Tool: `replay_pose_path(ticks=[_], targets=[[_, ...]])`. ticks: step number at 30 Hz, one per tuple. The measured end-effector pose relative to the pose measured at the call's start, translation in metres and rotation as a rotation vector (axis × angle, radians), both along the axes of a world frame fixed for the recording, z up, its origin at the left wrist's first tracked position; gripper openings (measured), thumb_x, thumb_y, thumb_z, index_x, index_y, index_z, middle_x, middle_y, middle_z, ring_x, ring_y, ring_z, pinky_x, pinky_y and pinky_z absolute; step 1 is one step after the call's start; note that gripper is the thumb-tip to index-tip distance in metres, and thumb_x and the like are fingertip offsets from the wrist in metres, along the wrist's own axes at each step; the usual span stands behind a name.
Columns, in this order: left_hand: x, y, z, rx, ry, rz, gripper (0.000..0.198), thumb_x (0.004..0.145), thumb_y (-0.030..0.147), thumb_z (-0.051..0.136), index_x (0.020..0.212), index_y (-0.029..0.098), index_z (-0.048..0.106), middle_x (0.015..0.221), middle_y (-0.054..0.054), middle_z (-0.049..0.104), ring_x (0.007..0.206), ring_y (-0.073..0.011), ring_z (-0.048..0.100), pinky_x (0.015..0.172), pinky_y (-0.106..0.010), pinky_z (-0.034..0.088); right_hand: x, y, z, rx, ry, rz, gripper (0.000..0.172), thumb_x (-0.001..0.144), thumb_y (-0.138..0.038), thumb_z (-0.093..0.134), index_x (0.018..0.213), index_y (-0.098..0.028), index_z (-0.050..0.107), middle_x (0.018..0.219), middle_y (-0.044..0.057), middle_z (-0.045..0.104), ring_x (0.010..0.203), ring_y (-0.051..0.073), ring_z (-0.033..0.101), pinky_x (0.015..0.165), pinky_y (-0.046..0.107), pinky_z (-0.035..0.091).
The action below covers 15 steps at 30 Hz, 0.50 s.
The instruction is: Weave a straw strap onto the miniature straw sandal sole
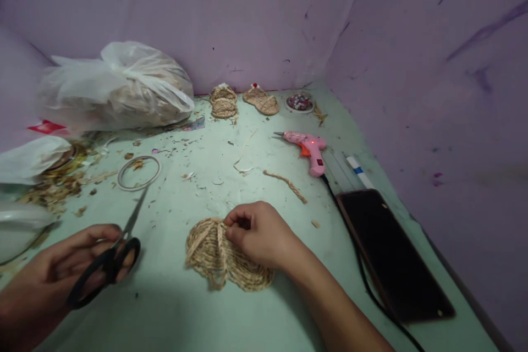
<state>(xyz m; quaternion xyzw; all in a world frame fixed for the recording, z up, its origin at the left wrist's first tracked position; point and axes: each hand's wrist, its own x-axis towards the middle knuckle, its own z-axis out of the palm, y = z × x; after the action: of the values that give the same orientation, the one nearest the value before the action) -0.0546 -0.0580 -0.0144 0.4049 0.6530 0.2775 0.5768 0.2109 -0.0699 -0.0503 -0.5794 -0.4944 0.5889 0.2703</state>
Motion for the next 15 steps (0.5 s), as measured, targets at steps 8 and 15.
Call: replay_pose_path(ticks=[8,15], targets=[[0.024,0.016,0.005,-0.05,0.037,-0.294,0.045,0.054,0.027,0.069,0.098,0.02,0.064,0.051,0.002,0.058,0.043,-0.009,0.047,0.041,-0.017,0.035,-0.011,-0.001,0.003,0.053,-0.065,-0.086,0.007,0.062,-0.014,0.051,0.064,-0.015,0.058,0.054,-0.003,0.049,0.05,0.008,0.039,0.047,0.021,0.033],[0.019,0.003,0.017,0.254,0.327,-0.422,0.024,0.058,0.035,0.063,0.08,0.031,0.073,0.072,0.001,0.07,0.065,-0.0163,0.06,0.055,-0.018,0.048,-0.017,-0.002,-0.001,0.171,-0.157,-0.078,0.01,0.065,-0.018,0.053,0.063,-0.016,0.062,0.055,-0.001,0.056,0.052,0.01,0.047,0.047,0.02,0.034]])
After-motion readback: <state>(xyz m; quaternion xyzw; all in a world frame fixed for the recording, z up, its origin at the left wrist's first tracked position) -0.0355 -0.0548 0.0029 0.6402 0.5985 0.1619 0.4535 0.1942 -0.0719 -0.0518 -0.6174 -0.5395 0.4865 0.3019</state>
